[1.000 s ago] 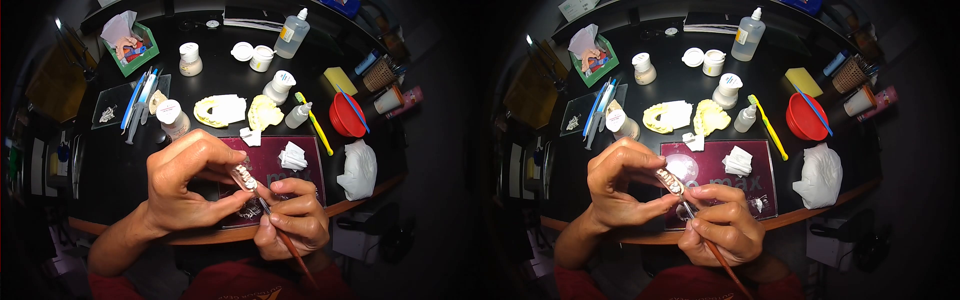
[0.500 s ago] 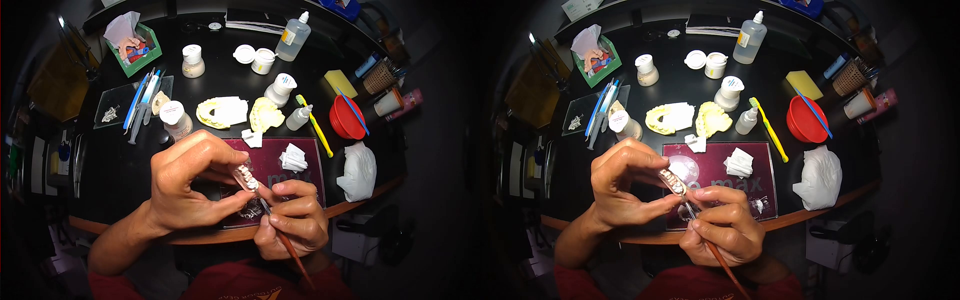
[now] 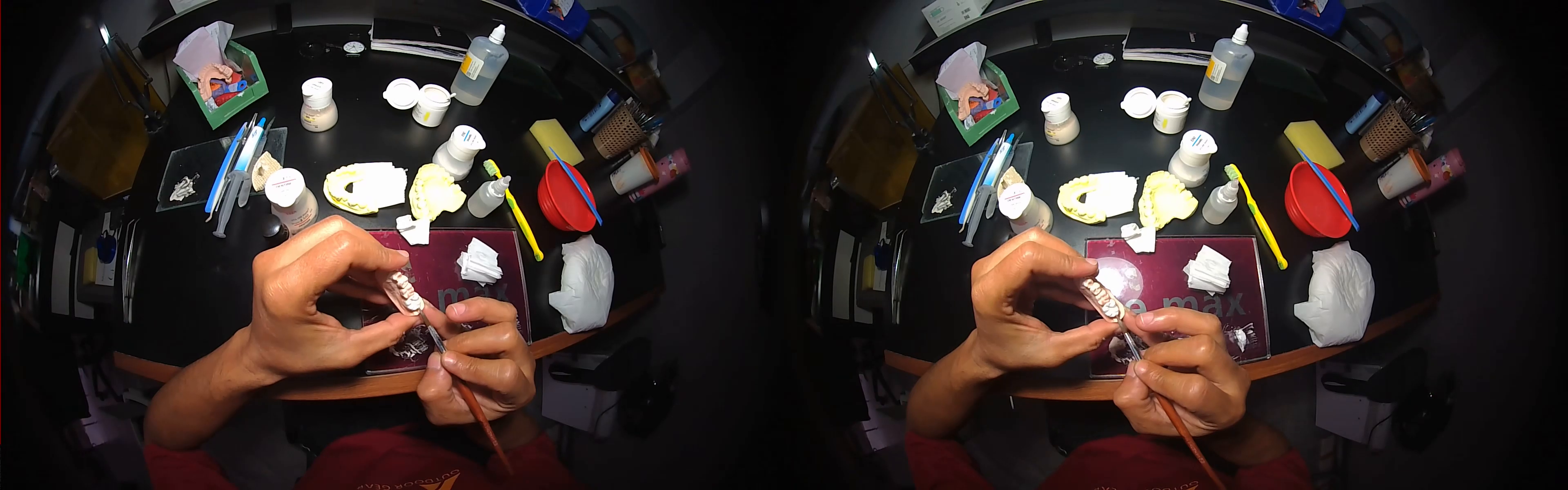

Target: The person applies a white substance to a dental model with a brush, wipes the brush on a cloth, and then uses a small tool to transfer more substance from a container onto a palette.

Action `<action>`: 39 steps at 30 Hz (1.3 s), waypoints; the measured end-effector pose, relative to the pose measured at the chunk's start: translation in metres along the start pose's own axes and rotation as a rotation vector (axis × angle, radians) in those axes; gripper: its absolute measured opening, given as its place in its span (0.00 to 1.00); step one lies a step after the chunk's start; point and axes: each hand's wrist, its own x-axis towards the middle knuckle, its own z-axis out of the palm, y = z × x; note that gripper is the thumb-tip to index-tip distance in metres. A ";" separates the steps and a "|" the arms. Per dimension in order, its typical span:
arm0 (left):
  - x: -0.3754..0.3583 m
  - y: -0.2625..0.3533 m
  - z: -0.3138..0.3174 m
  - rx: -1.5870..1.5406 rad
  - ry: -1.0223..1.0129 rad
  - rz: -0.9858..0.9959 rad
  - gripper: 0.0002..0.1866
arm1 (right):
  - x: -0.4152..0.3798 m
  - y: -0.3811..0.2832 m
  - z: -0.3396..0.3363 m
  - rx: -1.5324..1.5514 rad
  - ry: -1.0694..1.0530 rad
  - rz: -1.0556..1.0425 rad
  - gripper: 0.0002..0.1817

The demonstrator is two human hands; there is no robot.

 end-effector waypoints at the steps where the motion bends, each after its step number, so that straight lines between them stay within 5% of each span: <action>1: 0.000 0.000 0.000 0.000 0.000 -0.003 0.27 | 0.000 0.000 0.000 0.001 0.004 0.001 0.16; 39: 0.000 -0.002 0.000 -0.099 -0.015 -0.025 0.27 | 0.001 -0.002 0.000 0.035 0.009 -0.046 0.18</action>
